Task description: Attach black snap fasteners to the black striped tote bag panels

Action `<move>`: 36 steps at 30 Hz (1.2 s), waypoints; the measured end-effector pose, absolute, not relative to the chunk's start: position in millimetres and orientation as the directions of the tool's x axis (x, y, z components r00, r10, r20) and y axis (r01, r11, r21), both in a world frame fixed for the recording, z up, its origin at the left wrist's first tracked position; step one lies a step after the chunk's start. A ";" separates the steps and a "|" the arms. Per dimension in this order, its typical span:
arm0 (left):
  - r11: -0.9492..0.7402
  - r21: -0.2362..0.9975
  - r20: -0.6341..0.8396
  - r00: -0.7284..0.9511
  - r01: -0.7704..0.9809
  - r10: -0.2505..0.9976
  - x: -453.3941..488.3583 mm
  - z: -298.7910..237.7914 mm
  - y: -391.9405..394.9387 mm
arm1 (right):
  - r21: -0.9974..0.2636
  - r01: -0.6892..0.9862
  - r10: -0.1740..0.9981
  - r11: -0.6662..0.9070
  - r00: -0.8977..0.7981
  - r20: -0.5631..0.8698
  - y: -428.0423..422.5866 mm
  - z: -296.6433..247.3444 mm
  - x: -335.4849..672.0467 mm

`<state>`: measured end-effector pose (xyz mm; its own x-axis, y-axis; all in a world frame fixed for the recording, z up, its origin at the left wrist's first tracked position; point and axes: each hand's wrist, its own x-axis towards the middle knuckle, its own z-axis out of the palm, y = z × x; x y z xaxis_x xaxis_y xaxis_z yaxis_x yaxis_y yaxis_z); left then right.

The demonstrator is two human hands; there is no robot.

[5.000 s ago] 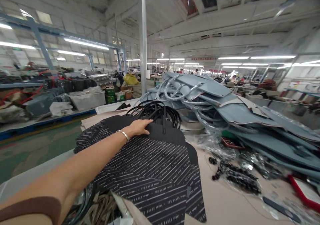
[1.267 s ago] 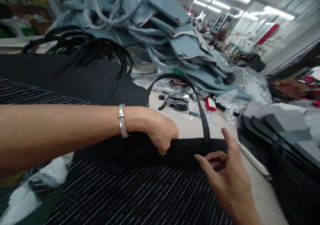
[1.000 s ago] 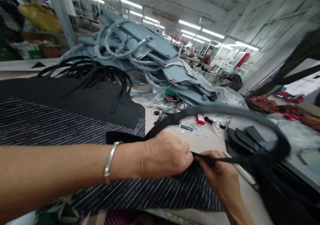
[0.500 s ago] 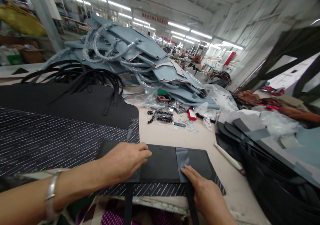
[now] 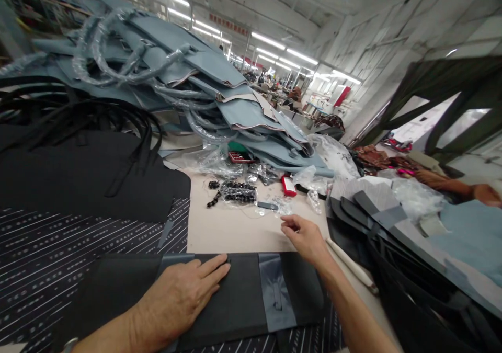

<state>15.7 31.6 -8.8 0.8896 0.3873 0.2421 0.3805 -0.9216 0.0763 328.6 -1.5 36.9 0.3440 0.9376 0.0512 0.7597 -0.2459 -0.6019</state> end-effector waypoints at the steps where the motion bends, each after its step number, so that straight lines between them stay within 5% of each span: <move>1: -0.927 0.071 0.252 0.892 0.369 0.375 15.2 -9.1 31.9 | -0.608 0.760 0.944 -0.230 0.325 0.049 13.8 31.6 329.2; 19: -0.903 0.181 0.177 0.890 0.390 0.420 12.5 -10.1 32.0 | -0.338 0.941 0.991 0.027 -0.070 -0.116 101.0 30.3 312.2; 26: -0.891 0.225 0.205 0.875 0.394 0.439 13.0 -9.8 29.8 | -0.446 0.894 0.998 -0.029 0.001 -0.062 89.7 36.2 301.2; 32: -0.885 0.213 0.211 0.866 0.413 0.454 13.6 -6.5 29.2 | -0.641 0.765 0.973 -0.057 -0.102 -0.208 37.9 41.8 251.7; 36: -0.884 0.209 0.208 0.864 0.419 0.459 14.2 -6.9 28.9 | -0.641 0.767 0.954 -0.034 -0.167 -0.250 16.0 43.4 223.7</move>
